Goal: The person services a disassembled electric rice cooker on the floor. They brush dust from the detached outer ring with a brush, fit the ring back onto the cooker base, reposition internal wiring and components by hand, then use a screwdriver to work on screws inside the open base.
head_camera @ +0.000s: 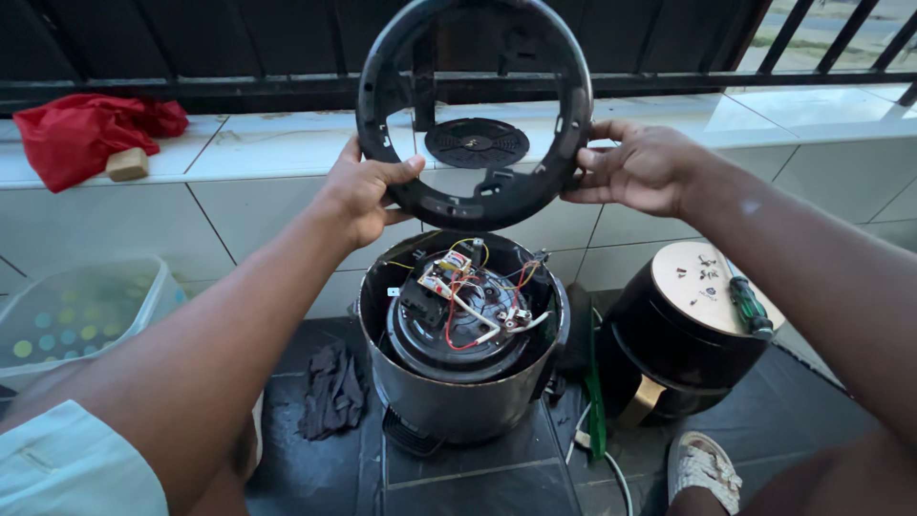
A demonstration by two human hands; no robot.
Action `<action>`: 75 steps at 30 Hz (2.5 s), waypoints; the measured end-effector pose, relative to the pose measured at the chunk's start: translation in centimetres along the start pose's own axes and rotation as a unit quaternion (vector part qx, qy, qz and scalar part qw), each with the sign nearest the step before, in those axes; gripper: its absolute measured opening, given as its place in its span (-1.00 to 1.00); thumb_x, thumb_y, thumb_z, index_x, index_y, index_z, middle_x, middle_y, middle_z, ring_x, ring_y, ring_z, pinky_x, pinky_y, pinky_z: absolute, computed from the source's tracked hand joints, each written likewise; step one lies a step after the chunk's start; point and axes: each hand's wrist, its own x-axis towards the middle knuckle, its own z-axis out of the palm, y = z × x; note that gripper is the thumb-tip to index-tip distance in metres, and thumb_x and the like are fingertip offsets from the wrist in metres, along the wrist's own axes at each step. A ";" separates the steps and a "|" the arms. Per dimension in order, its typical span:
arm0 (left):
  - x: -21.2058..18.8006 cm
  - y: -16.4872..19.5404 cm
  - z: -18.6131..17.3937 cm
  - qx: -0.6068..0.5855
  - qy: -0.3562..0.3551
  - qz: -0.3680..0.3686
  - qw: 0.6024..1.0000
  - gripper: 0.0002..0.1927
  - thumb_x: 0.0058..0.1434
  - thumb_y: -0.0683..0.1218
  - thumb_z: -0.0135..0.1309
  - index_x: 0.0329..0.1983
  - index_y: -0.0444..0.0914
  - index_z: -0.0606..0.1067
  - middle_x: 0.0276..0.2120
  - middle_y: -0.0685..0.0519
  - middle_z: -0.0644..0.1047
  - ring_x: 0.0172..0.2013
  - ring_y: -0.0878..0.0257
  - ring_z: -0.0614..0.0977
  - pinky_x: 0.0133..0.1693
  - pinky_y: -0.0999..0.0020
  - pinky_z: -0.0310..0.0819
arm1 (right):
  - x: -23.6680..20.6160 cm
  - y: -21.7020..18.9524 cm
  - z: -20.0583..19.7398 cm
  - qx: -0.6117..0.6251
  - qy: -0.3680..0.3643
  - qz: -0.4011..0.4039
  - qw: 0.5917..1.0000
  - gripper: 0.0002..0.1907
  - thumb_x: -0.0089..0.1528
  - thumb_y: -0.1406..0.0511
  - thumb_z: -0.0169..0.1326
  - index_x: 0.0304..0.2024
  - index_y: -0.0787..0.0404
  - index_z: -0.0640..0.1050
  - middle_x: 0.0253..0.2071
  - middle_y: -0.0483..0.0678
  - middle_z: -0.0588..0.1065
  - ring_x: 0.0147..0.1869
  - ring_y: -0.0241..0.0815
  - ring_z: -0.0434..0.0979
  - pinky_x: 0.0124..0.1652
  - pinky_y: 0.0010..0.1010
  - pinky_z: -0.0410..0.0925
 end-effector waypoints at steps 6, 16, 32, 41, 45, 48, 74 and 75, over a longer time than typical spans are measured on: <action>1.7 -0.7 -1.0 -0.019 0.004 -0.042 0.999 -0.63 0.16 -0.21 0.04 0.03 -0.34 0.29 -0.14 -0.17 0.54 -0.17 -0.11 0.69 -0.13 -0.37 0.59 | 1.8 1.2 -1.5 0.089 -0.069 -0.073 0.991 -0.61 0.33 0.38 -0.06 0.22 0.23 0.35 -0.01 0.06 0.50 -0.01 -0.08 0.58 0.14 -0.14 0.39; 4.2 -2.0 -2.5 -0.178 -0.046 -0.162 0.969 -0.56 0.21 -0.11 -0.24 0.07 -0.50 0.32 -0.07 -0.30 0.53 -0.05 -0.16 0.65 -0.07 -0.14 0.70 | 8.2 14.0 -1.6 -0.278 0.126 0.192 0.933 -0.44 0.27 0.03 0.32 -0.03 0.42 0.56 -0.27 0.00 0.50 -0.43 -0.24 0.40 -0.47 -0.41 0.35; 4.2 -1.6 -5.6 -0.352 -0.168 -0.370 0.843 -0.48 0.19 -0.09 0.05 0.09 -0.57 0.29 0.19 -0.87 0.17 -0.40 0.04 0.72 -0.48 0.46 0.71 | 4.6 9.0 4.7 -0.178 0.028 0.005 0.984 -0.75 0.10 0.40 0.36 -0.21 0.26 0.58 -0.29 -0.09 0.56 -0.29 -0.28 0.51 -0.28 -0.45 0.40; 2.6 -1.3 -5.7 -0.363 -0.204 -0.416 0.808 -0.31 0.17 -0.10 0.07 0.19 -0.69 0.13 0.18 -0.76 0.21 -0.43 0.03 0.68 -0.48 0.46 0.70 | 2.9 8.9 5.4 -0.123 0.040 0.031 0.991 -0.71 0.18 0.43 0.23 -0.06 0.26 0.51 -0.19 0.01 0.63 -0.14 -0.17 0.65 -0.10 -0.38 0.50; 2.4 -1.1 -5.5 -0.361 -0.191 -0.415 0.813 -0.29 0.16 -0.10 0.06 0.18 -0.71 0.11 0.18 -0.75 0.22 -0.42 0.04 0.68 -0.49 0.46 0.70 | 2.6 8.7 4.8 -0.085 0.041 0.042 0.995 -0.54 0.18 0.50 0.16 0.11 0.13 0.41 -0.07 0.11 0.64 -0.05 -0.10 0.68 0.01 -0.36 0.53; 2.3 -1.0 -5.2 -0.365 -0.186 -0.411 0.815 -0.26 0.16 -0.11 0.07 0.21 -0.74 0.10 0.18 -0.74 0.22 -0.42 0.03 0.68 -0.50 0.47 0.69 | 2.6 8.7 4.7 -0.119 0.009 0.031 0.992 -0.56 0.17 0.50 0.16 0.11 0.23 0.49 -0.06 0.08 0.65 0.00 -0.16 0.68 0.03 -0.44 0.52; 2.6 -1.0 -3.4 -0.093 -0.089 -0.165 0.978 -0.57 0.21 0.08 0.00 -0.10 -0.40 0.43 -0.23 -0.28 0.50 -0.34 -0.06 0.72 -0.44 0.31 0.70 | 4.1 13.9 3.8 -0.683 -0.038 -0.011 0.729 -0.68 0.22 0.03 0.19 -0.14 0.06 0.71 -0.24 0.08 0.64 -0.16 0.06 0.65 -0.05 -0.17 0.48; 2.4 -0.8 -3.0 -0.060 -0.086 -0.138 0.985 -0.60 0.20 0.04 0.00 -0.09 -0.37 0.43 -0.23 -0.22 0.51 -0.33 -0.05 0.70 -0.41 0.22 0.69 | 3.8 13.9 3.7 -0.708 -0.044 -0.020 0.705 -0.64 0.24 0.00 0.17 -0.19 0.11 0.72 -0.26 0.11 0.64 -0.16 0.10 0.65 -0.03 -0.15 0.48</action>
